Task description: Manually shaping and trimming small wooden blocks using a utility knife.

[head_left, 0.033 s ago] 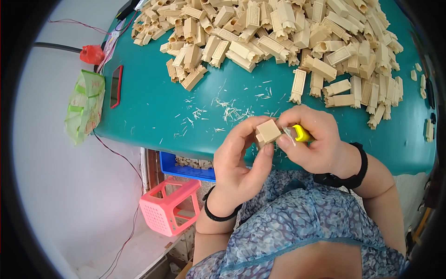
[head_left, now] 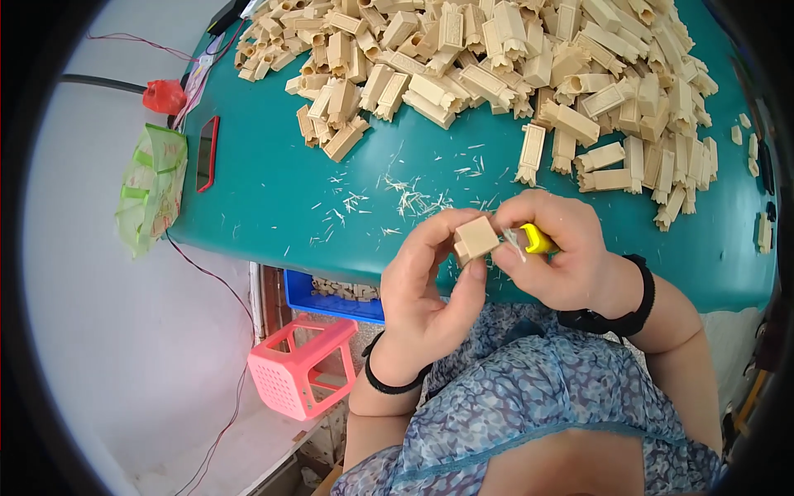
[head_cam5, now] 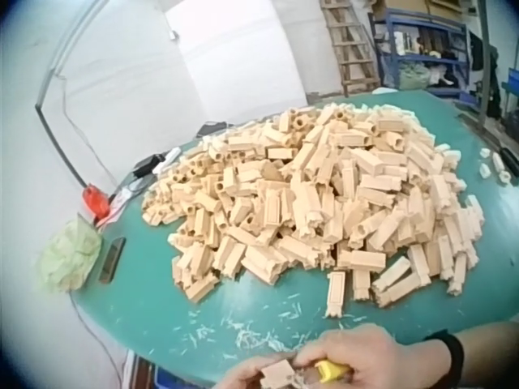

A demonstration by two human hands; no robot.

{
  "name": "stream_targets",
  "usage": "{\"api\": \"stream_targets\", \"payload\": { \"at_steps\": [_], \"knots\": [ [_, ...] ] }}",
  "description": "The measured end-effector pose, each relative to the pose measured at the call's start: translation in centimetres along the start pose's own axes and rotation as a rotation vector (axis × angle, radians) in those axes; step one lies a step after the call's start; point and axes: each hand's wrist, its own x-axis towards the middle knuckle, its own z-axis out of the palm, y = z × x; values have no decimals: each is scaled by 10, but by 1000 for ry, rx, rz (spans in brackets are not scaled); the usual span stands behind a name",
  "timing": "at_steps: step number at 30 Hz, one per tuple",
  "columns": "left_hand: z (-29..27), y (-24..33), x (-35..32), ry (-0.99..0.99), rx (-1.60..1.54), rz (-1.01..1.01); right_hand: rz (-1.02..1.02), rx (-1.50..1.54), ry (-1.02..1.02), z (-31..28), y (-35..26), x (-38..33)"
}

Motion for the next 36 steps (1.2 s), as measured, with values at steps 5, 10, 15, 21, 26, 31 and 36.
{"api": "stream_targets", "payload": {
  "at_steps": [5,10,15,21,26,31,36],
  "knots": [
    [-1,-4,0,127,-168,90,18,16,-106,-2,-3,0],
    [-1,-7,-5,211,129,182,-47,-95,-113,2,-4,-1],
    [-1,-8,-5,257,111,263,-63,-131,-105,2,-4,-1],
    [-5,-8,-7,260,185,272,-74,-154,-85,3,-4,-1],
    [-8,-7,-6,253,261,266,-68,-182,-79,4,-3,-1],
    [-11,-7,-4,246,214,249,-75,-214,-87,3,-1,0],
    [-8,-4,-3,139,182,213,-59,-204,-69,2,4,2]
  ]
}}
